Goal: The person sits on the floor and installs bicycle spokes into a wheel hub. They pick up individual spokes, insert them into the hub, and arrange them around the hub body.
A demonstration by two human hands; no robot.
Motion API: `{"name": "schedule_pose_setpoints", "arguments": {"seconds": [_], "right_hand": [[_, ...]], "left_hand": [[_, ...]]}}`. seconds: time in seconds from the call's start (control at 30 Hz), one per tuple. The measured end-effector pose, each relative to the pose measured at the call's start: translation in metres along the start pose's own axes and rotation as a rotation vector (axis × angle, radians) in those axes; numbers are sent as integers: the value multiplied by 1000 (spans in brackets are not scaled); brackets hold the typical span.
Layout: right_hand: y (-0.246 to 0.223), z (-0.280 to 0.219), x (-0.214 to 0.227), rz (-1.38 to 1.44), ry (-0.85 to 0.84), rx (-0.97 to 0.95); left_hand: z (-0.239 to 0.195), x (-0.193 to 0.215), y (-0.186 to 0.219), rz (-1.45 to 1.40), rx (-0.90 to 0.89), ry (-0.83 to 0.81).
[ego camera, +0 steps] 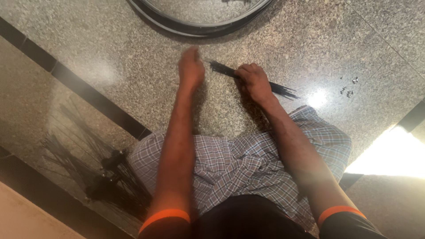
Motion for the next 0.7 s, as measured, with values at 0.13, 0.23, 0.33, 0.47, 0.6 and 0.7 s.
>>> {"name": "schedule_pose_setpoints", "arguments": {"seconds": [0.13,0.23,0.33,0.47,0.6,0.7], "right_hand": [[0,0,-1,4,-4,5],[0,-1,-2,-13,10,9],[1,0,-3,-8,13,16],[4,-2,-8,-17,-17,-18],[-4,-8,-8,-86,100,13],[-5,-6,-3,-191,151,-51]], "left_hand": [[-11,-17,12,-31,34,-164],[-8,-12,8,-106,95,-65],[-6,-18,6,-21,79,-92],[-15,-29,6,-177,-121,-119],[-17,-22,5,-186,-81,-13],[-12,-12,29,-111,-230,58]]}}
Point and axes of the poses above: each hand's wrist, its own z-axis towards the middle knuckle, its own x-axis out of the back of the hand, y = z × x, the point moved 4 cm from there along z, towards the middle knuckle, and after that the axes turned 4 degrees about y, right-handed, at the moved point
